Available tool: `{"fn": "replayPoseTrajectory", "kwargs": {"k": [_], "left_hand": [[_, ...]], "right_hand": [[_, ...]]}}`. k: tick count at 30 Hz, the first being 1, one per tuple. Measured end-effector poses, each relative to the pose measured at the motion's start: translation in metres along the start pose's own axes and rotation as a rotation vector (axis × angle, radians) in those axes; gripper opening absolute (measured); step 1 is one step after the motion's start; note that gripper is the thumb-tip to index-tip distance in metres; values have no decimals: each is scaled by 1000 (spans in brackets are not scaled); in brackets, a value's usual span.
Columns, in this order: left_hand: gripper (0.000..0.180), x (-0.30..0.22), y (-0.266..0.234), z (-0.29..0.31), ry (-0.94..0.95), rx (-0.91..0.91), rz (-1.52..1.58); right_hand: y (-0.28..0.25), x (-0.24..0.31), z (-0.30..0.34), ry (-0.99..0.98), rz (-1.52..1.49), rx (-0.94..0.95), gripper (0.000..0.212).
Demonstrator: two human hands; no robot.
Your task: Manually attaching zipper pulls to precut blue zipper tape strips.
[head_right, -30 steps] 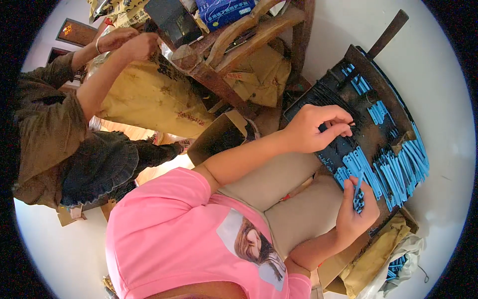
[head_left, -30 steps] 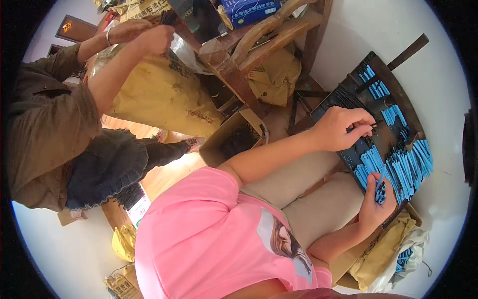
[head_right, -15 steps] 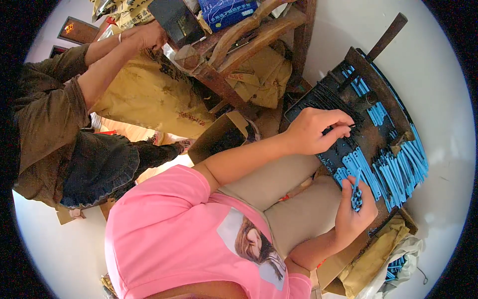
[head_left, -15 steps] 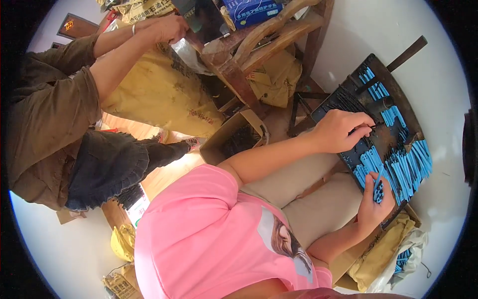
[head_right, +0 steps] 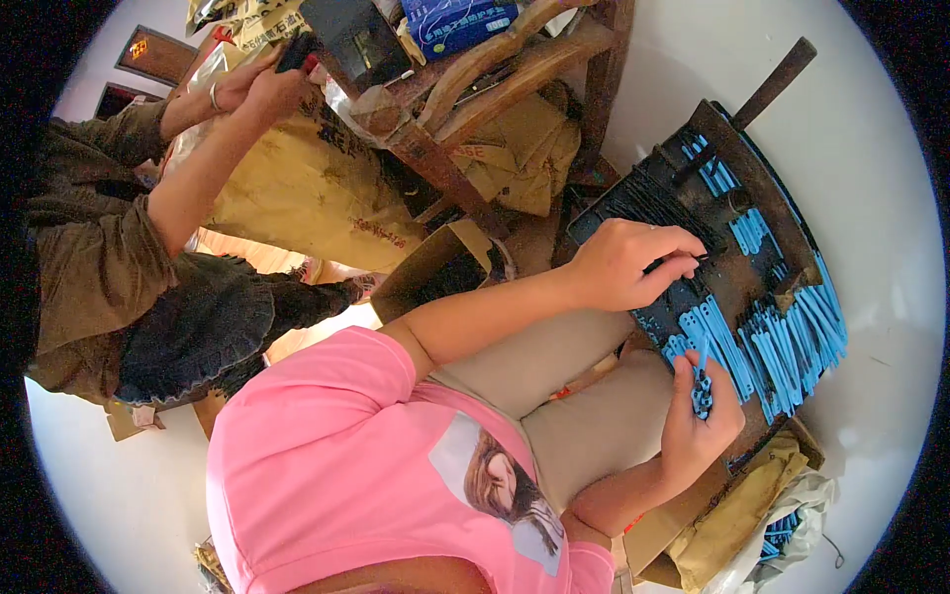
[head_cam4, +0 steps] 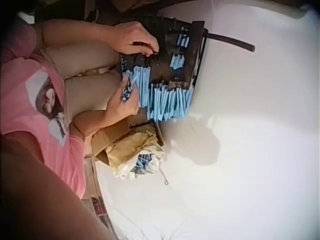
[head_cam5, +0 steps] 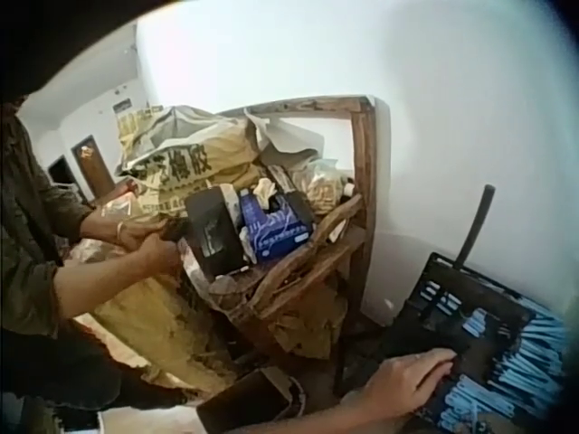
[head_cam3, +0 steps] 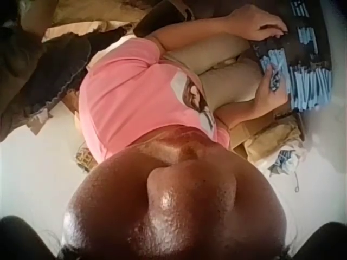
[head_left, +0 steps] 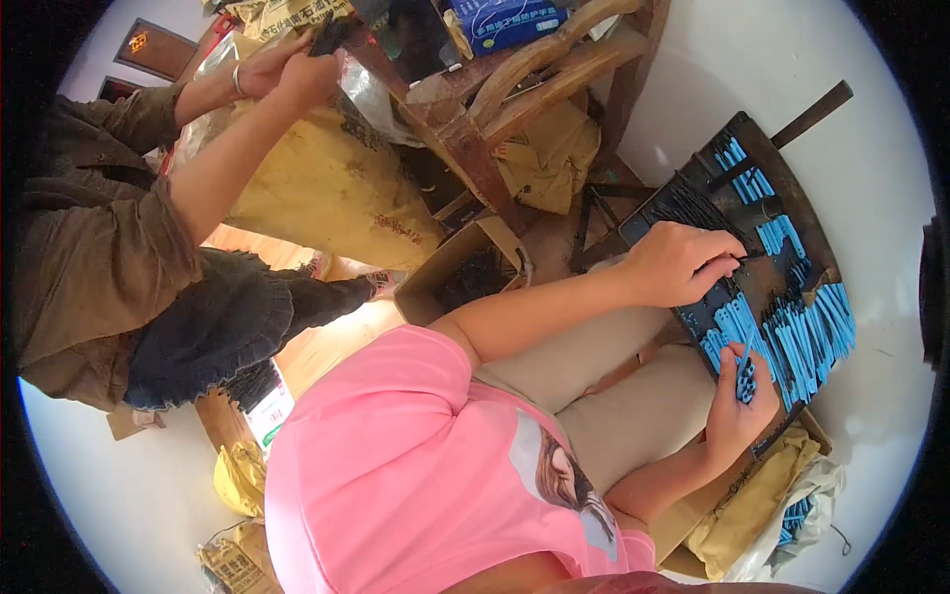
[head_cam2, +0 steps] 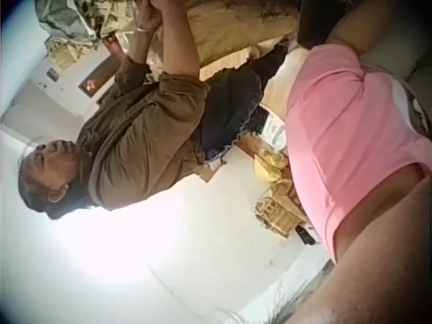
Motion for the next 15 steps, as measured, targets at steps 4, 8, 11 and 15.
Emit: {"fn": "replayPoseTrajectory", "kwargs": {"k": [4,8,11,15], "left_hand": [[11,0,0,0,14,4,-16],[11,0,1,1,29,-3,-9],[11,0,-1,1,31,44,-51],[11,-2,-2,0,58,23,-57]], "right_hand": [[2,0,0,-18,12,-7,14],[2,-1,1,12,18,-3,15],[3,-2,1,7,9,7,16],[4,-2,0,-18,16,-1,16]]}}
Point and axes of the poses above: each hand's wrist, its own z-axis away from the middle knuckle, its own y-axis out of the palm, x = y × z, the point moved 1 cm from there along -z, towards the middle knuckle, and after that the axes turned 3 degrees about -x, right-handed, at the moved point
